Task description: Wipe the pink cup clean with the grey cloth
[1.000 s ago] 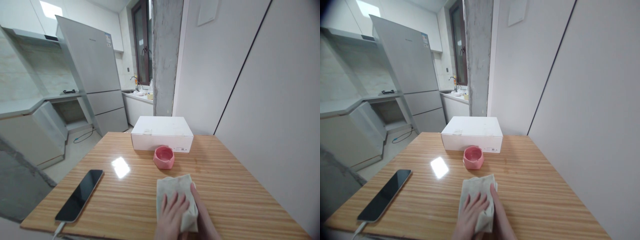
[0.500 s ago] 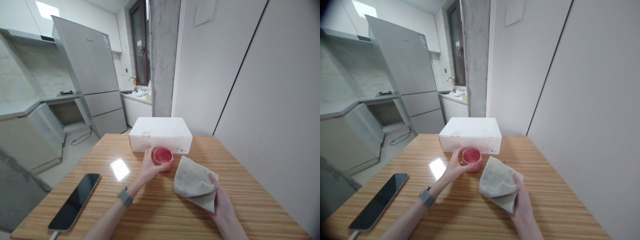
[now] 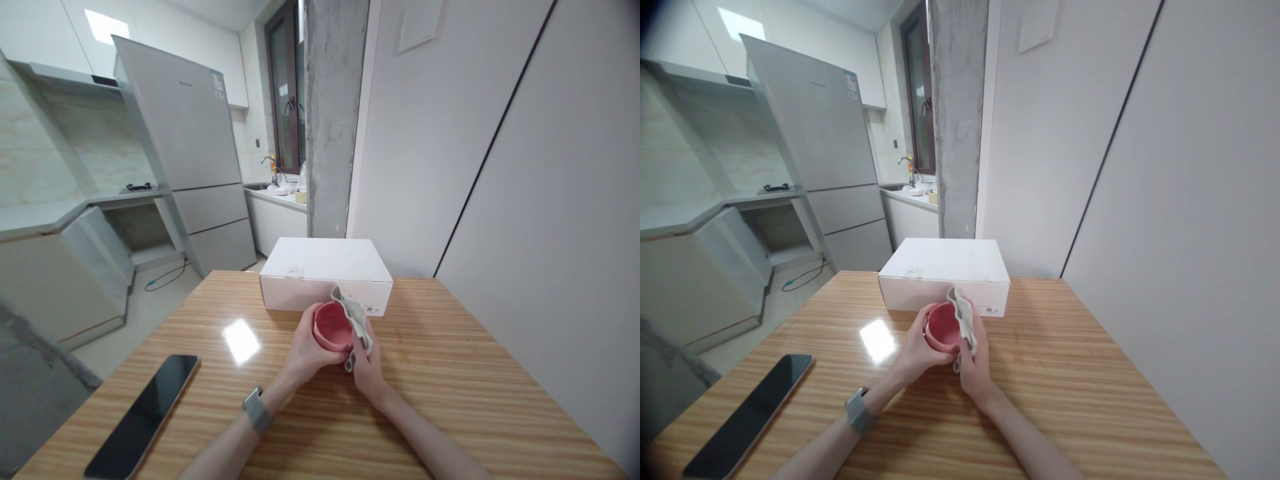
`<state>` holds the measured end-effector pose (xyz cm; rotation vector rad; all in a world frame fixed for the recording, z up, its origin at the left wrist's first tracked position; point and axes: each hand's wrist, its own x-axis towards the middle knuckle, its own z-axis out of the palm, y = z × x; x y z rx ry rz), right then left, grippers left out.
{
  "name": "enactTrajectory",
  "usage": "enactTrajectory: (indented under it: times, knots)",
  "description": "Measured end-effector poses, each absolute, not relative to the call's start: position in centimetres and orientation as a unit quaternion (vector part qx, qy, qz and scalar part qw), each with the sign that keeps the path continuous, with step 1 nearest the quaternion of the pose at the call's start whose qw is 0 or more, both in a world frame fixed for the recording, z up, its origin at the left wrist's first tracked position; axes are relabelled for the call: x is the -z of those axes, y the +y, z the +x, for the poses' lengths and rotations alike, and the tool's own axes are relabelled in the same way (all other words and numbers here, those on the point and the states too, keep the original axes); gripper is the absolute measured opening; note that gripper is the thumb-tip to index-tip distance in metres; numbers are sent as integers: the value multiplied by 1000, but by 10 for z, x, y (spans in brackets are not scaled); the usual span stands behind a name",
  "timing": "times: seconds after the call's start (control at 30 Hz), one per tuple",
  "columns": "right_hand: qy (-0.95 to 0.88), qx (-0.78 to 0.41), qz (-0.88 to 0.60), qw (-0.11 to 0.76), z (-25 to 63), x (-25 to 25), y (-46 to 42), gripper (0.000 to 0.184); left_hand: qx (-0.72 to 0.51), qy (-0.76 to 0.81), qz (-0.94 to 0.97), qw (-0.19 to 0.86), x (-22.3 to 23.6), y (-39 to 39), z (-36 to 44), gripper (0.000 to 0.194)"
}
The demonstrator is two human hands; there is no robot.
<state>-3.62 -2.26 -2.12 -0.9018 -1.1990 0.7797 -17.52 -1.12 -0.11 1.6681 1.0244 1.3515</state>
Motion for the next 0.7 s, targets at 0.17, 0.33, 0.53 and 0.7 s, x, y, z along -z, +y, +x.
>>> enactTrajectory:
  times: [0.17,0.33,0.53,0.7]
  knots:
    - [-747,-45,-293,596,-22,19,-34,57,-542,299,612,493,-14,-26,-175,89]
    - [-842,70,-203,494,-7,13,-34,52,-528,226,346,742,-21,-26,-179,45]
    - [-901,177,-83,388,-12,-1,-44,51,-380,247,239,859,-20,-24,-189,48]
    - [-911,184,-76,361,-18,-8,-50,60,-408,285,233,836,-11,-22,-191,36]
